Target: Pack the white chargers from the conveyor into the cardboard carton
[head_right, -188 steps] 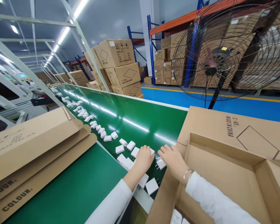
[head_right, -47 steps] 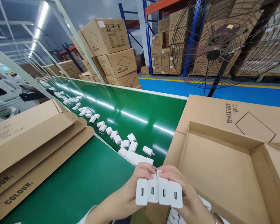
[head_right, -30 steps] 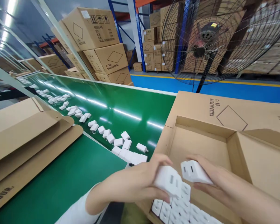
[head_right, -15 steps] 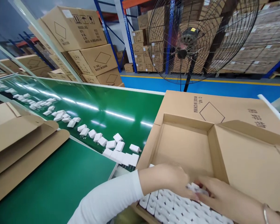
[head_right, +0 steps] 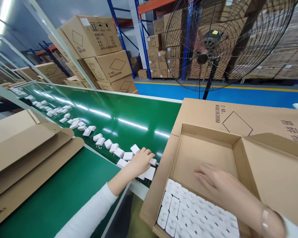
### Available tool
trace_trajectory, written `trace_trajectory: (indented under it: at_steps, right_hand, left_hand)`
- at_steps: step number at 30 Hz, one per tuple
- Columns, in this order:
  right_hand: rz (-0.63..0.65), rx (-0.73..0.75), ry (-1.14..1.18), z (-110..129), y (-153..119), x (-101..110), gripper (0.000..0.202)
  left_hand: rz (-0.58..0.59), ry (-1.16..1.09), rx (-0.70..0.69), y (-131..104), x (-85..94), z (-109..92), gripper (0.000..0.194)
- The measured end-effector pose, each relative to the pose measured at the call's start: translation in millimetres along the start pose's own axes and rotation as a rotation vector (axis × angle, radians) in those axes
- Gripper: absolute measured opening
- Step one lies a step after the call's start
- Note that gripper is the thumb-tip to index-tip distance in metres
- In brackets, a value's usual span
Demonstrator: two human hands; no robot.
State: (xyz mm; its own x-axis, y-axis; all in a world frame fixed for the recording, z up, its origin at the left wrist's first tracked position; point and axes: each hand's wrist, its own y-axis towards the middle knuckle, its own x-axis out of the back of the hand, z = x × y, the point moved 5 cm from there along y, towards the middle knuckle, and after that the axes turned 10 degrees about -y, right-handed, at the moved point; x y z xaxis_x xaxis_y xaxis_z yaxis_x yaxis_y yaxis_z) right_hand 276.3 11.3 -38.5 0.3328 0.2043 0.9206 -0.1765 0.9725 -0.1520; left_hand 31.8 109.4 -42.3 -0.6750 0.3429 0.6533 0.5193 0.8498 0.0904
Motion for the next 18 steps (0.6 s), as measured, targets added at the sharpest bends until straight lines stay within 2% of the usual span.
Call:
trace_trajectory:
  at_steps: [3, 5, 7, 9, 11, 13, 16, 18]
  right_hand:
    - [-0.023, 0.131, -0.049, 57, 53, 2, 0.029]
    - [-0.061, 0.128, -0.078, 83, 88, -6, 0.027]
    - [-0.075, 0.122, -0.093, 103, 121, -19, 0.024]
    - [-0.082, 0.145, -0.094, 123, 148, -32, 0.023]
    - [-0.094, 0.175, -0.075, 143, 167, -44, 0.023]
    - [-0.107, 0.182, -0.036, 162, 179, -54, 0.024]
    - [-0.093, 0.152, 0.050, 178, 193, -66, 0.026]
    - [-0.052, 0.127, 0.131, 182, 202, -70, 0.026]
  left_hand:
    - [-0.002, 0.055, 0.003, -4, 0.9, 5, 0.022]
    - [-0.024, 0.092, 0.012, -9, 9.3, 4, 0.016]
    - [-0.081, 0.079, 0.067, -18, 27.6, 6, 0.008]
    - [-0.176, -0.036, 0.182, -33, 50.8, 14, 0.009]
    - [-0.248, -0.286, 0.317, -51, 67.1, 25, 0.016]
    - [-0.269, -0.631, 0.419, -67, 70.2, 32, 0.026]
    - [-0.266, -1.195, 0.518, -83, 56.7, 31, 0.047]
    - [-0.244, -1.482, 0.548, -88, 44.5, 25, 0.051]
